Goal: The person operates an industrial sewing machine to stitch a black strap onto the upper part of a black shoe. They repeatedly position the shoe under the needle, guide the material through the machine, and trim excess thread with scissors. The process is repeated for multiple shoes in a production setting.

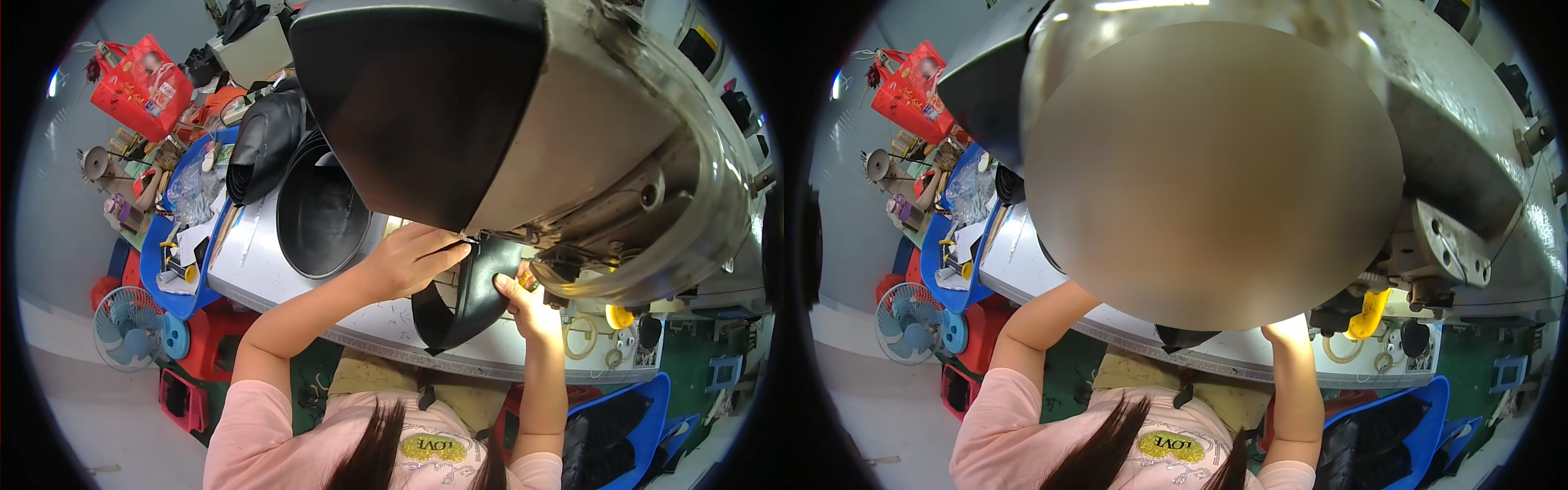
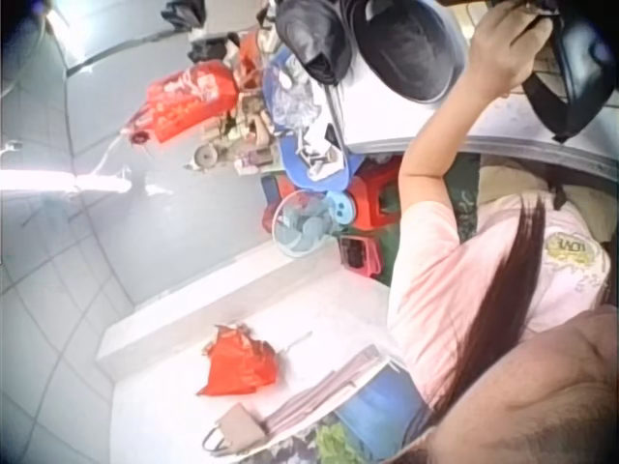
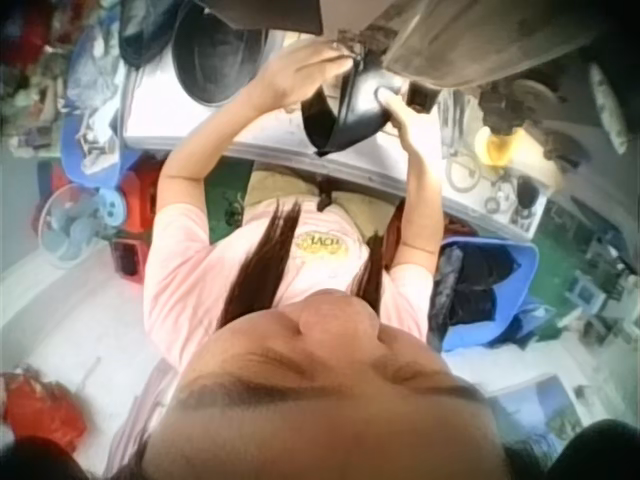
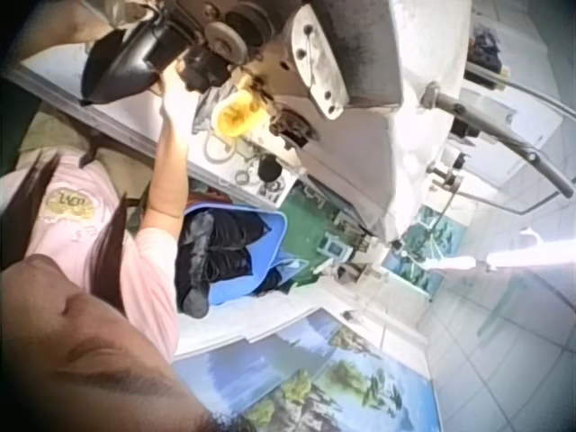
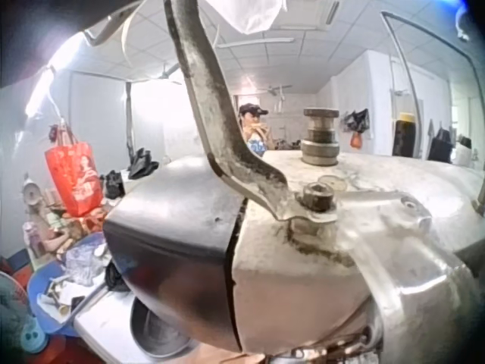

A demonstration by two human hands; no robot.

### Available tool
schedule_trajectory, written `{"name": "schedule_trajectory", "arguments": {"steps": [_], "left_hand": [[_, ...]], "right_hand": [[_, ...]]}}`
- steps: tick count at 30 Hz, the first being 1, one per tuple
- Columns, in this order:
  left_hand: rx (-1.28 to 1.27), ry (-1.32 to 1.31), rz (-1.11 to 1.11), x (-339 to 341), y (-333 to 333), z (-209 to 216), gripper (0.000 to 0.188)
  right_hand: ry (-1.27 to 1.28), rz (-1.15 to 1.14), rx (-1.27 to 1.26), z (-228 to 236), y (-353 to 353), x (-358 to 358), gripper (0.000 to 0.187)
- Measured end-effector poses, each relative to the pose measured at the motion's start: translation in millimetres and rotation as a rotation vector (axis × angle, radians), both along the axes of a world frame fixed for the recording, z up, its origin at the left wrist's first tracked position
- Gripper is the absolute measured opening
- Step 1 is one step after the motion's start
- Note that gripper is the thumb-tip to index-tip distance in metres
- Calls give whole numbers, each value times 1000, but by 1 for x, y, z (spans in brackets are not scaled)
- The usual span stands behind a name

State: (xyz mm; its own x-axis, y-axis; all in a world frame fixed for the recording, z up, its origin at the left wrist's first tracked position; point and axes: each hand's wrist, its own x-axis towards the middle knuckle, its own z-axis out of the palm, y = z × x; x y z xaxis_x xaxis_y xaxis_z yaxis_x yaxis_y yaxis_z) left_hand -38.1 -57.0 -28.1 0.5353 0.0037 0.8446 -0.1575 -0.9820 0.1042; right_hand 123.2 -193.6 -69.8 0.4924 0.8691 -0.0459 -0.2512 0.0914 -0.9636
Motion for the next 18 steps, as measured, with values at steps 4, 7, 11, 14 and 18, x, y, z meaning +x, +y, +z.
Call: {"name": "schedule_trajectory", "arguments": {"steps": [4, 7, 11, 14, 18], "left_hand": [[-11, 24, 5, 2, 2, -2, 21], [-34, 87, 32, 5, 8, -19, 20], [-15, 10, 12, 5, 4, -6, 18], [-263, 168, -63, 10, 11, -40, 17], [-778, 136, -187, 14, 8, -52, 16]], "right_hand": [[-6, -45, -8, 2, 1, 0, 26], [-36, -50, -43, 8, 3, -3, 27], [-45, -51, -26, -3, 1, 1, 26], [-44, -67, -19, -16, 0, 4, 25], [-127, -68, -47, -19, 0, 6, 25]]}}
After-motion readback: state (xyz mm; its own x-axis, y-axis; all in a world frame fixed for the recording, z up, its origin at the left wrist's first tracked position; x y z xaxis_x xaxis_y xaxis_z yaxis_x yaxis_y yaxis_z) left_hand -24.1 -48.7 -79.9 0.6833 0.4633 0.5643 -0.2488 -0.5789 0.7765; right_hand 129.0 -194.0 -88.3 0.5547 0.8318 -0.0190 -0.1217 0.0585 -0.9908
